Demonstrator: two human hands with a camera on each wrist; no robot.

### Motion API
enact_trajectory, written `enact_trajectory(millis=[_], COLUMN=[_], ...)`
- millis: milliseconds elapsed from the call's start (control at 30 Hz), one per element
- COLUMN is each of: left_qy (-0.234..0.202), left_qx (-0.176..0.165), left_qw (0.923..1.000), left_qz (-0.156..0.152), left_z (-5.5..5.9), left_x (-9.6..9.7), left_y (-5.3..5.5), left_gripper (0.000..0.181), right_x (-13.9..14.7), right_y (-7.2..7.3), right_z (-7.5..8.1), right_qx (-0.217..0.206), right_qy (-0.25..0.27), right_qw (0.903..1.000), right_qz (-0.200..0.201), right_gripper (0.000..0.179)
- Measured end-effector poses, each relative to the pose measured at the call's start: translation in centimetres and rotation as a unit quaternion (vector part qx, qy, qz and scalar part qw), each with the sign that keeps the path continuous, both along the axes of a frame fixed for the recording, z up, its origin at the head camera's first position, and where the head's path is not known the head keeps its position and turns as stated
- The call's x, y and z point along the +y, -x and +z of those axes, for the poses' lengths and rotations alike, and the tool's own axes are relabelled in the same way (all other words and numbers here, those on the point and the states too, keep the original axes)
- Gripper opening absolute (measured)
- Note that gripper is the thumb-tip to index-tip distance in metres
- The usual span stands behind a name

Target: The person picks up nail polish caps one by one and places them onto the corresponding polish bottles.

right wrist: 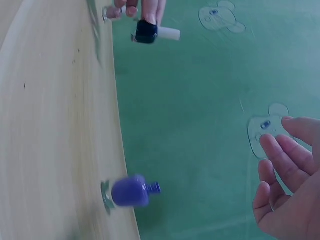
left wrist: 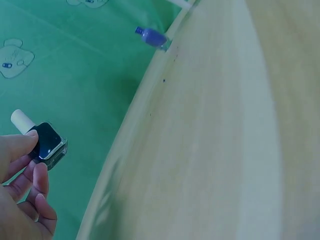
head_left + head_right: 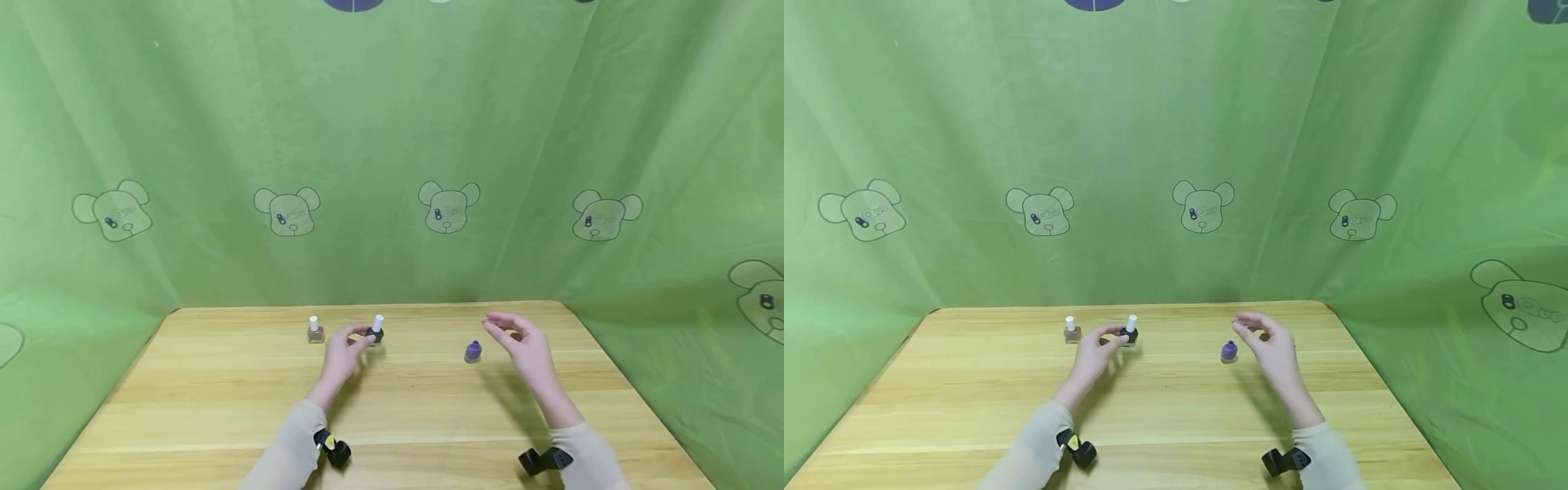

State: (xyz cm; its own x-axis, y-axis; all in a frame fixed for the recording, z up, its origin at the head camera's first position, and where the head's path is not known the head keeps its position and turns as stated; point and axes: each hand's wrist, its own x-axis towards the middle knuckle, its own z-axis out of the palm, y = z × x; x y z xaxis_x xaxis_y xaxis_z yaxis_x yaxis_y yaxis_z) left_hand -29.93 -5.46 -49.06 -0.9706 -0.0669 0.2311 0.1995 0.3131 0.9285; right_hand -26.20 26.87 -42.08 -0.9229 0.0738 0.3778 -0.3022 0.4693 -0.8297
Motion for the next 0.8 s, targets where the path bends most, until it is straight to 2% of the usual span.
enact_trajectory(millis=[200,533,800], left_qy=[-0.001,0.015,0.013], left_qx=[-0.019,-0.031,-0.06], left_qw=[0.9998,0.9994,0.9981], left_qz=[0.0,0.003,0.004], left_z=[-0.1,-0.8,-1.4], left_x=[-0.1,0.0,-0.2], left_y=[1.2,3.0,4.3], left_gripper=[0.026,0.026,0.027], right_x=[2.1,5.0,6.6], right_y=[-0.3,-0.9,-1.2], right_z=[0.1,0.2,0.4], right_qx=[0.026,0.029,0.028], right_qy=[0.016,0.065,0.083], right_qw=[0.9993,0.9941,0.988], right_qz=[-0.022,-0.082,-0.127], right_gripper=[0.032,0.034,0.032])
